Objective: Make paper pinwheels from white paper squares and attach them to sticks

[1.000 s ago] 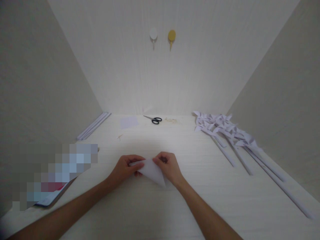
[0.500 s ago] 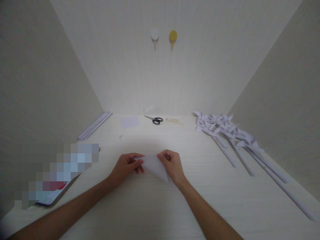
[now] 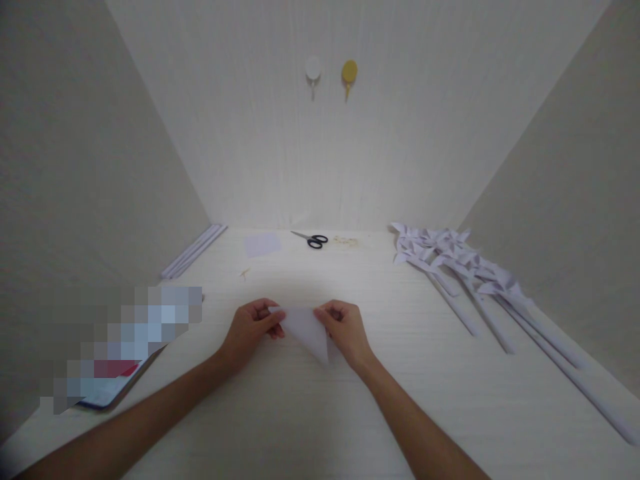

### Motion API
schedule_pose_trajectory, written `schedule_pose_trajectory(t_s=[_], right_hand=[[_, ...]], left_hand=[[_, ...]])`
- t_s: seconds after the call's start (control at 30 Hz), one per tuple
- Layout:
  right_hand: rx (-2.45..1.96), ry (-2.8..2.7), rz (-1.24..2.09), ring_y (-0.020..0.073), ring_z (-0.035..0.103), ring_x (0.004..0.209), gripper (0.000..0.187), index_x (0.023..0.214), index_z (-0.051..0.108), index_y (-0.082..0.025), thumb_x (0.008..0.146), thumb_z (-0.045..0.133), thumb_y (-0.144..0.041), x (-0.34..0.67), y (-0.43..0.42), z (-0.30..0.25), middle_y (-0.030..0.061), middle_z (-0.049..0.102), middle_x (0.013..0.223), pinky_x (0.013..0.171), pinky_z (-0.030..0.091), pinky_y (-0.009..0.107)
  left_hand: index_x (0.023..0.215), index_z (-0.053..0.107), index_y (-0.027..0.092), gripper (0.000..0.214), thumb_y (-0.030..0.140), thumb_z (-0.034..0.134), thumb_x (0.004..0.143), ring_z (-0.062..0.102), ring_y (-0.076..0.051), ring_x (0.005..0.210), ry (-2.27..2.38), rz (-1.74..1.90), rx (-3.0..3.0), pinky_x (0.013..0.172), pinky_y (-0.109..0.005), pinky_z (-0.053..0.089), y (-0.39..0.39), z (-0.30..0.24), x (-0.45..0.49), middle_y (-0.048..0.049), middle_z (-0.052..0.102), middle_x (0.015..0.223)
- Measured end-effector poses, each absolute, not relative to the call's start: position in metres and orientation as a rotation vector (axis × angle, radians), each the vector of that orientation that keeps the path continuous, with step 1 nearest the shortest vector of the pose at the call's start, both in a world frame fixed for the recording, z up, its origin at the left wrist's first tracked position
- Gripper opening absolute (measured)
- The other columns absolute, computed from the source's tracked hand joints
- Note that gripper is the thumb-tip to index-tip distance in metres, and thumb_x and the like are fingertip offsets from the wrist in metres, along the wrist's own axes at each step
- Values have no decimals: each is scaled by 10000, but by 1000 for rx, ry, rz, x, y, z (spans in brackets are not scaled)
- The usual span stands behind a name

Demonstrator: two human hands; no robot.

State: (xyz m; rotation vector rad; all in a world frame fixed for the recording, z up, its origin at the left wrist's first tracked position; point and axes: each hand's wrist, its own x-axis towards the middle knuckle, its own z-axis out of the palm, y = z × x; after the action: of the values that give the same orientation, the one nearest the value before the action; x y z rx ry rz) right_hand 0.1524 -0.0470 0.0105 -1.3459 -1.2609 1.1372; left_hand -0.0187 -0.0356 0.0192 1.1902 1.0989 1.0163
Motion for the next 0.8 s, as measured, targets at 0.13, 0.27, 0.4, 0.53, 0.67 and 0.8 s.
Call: schedule_pose_trajectory(t_s=[0.13,0.27,0.4,0.53,0.67,0.8], right_hand=[[-1332,-1249,1149,61,314,391,241,585,560,-136,624,568,-373,153,-46,10,-43,405,427,377,205,205],[-1312,-1228,1173,63,326,403,241,607,568,-135,633,566,-375,154,-46,8,-37,422,446,381,207,205],[-1267,-1190,1211,63,342,419,246,625,563,-136,635,571,-381,155,-46,5,-30,444,481,389,217,202],[-1239,-1155,1258,64,347,421,269,637,556,-136,624,578,-404,155,-46,4,-29,441,485,389,222,202],[-1229,-1154,1280,61,338,414,271,641,553,-140,621,583,-408,154,-46,6,-36,430,480,389,222,203],[-1270,-1242,1250,56,324,406,262,643,565,-142,602,605,-397,155,-47,9,-47,402,460,380,198,202]], left_hand=[[827,535,101,260,269,582,634,536,-88,424,1046,1034,1193,406,-167,400,-35,20,-20,8,573,467],[851,554,101,268,269,570,643,548,-97,439,1050,1017,1204,402,-171,405,-35,23,-19,0,578,490],[857,580,103,273,279,558,649,553,-102,447,1047,1010,1210,398,-172,406,-35,24,-20,-8,585,496],[840,604,100,275,276,566,633,557,-103,462,1066,1029,1212,404,-170,407,-35,24,-21,-23,601,512],[817,619,102,259,270,570,626,546,-93,451,1091,1036,1220,405,-164,401,-34,24,-21,-22,602,496],[784,626,94,236,255,582,618,540,-92,438,1115,1040,1205,410,-172,412,-34,24,-21,-21,601,487]])
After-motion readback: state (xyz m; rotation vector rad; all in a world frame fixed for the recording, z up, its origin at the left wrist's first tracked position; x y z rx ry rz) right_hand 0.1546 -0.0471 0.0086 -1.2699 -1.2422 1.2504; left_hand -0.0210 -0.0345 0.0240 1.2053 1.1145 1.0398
